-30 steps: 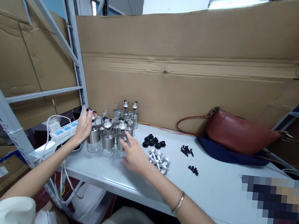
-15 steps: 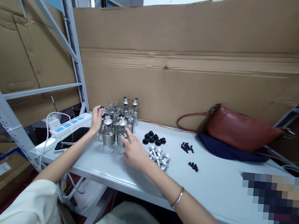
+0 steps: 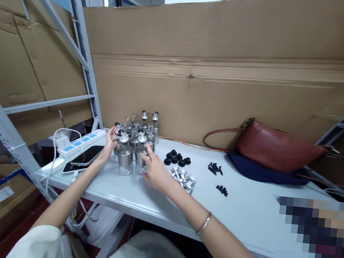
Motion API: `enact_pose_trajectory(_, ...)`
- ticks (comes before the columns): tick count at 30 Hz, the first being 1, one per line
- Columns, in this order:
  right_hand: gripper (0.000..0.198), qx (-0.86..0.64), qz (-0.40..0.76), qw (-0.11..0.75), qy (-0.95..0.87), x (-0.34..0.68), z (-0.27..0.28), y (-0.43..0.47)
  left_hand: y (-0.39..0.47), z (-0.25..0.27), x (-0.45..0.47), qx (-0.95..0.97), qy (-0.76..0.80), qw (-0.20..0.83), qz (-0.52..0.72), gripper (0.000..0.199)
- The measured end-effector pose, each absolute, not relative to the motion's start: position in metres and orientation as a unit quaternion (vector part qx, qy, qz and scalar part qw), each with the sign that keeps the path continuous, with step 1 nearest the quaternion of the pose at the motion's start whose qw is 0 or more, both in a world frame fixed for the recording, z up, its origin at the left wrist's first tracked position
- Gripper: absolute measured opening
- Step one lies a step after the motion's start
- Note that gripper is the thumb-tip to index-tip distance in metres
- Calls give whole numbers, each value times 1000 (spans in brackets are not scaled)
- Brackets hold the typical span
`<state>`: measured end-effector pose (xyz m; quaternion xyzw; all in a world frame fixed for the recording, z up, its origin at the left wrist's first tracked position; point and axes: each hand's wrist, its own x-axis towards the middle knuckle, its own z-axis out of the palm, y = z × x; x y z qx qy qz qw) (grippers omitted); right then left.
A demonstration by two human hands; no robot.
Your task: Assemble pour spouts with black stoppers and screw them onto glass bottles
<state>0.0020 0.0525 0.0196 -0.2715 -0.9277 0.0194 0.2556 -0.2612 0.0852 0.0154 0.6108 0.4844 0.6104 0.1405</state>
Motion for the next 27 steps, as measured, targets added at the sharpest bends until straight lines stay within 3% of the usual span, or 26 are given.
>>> enact_pose_trajectory(3, 64, -268, 18, 260, -928, 2, 20, 57, 66, 2, -255, 657, 485, 150, 557, 129)
enact_pose_trajectory(5, 63, -264, 24, 264, -928, 2, 20, 61, 60, -1, -251, 670, 501, 141, 529, 135)
enact_pose_trajectory(16, 63, -283, 90, 227, -927, 5, 32, 74, 70, 2, -239, 633, 558, 55, 533, 130)
enact_pose_trajectory(27, 59, -259, 123, 275, -918, 4, 31, 75, 65, -2, -236, 634, 584, -12, 508, 127)
